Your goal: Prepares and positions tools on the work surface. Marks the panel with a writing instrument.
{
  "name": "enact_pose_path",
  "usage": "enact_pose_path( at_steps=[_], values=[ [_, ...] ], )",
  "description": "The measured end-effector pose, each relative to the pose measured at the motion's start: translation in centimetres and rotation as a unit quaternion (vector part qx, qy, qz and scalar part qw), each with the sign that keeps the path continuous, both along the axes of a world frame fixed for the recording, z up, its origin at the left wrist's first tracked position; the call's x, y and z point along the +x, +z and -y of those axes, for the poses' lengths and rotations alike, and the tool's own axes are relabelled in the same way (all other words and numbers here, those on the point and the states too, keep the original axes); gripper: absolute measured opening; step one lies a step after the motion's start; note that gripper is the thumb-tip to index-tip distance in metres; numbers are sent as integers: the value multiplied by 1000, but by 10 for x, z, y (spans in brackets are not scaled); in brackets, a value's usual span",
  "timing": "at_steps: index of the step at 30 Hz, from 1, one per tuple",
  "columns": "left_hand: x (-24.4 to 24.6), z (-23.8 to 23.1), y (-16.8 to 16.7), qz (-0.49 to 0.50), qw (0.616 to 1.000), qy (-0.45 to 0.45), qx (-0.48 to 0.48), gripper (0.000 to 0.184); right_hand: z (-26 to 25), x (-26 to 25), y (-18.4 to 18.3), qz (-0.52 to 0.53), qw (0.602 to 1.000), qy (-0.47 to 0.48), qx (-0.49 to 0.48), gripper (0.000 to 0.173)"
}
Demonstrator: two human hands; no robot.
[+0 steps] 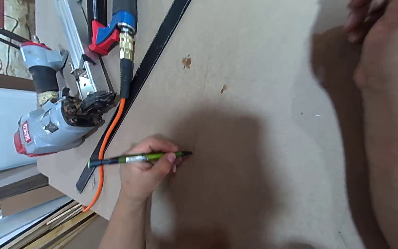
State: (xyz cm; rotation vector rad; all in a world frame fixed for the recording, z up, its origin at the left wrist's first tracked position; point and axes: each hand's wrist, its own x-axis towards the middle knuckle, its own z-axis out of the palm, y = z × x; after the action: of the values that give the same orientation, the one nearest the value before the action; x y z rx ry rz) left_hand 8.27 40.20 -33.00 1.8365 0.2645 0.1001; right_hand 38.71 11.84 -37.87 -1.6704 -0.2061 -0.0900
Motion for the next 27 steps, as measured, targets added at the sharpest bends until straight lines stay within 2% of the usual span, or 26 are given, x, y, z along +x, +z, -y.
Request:
enact_pose_path(
  at_steps=[3, 6, 10, 14, 27],
  values=[
    [70, -9, -1, 14, 998, -56, 4, 14, -7, -7, 20, -6, 1000, -1, -29, 27],
    [144, 1, -2, 31, 989, -141, 38, 7, -7, -10, 26, 3, 999, -12, -31, 24],
    [198, 22, -3, 43, 973, -225, -4, 2, -6, -10, 27, 3, 999, -17, -32, 22],
    [209, 26, -2, 43, 968, -248, -9, 3, -8, -10, 26, 8, 999, -31, -34, 25],
    [205, 24, -2, 48, 969, -242, -17, 3, -5, -8, 23, -16, 998, -16, -67, 28]
  ],
)
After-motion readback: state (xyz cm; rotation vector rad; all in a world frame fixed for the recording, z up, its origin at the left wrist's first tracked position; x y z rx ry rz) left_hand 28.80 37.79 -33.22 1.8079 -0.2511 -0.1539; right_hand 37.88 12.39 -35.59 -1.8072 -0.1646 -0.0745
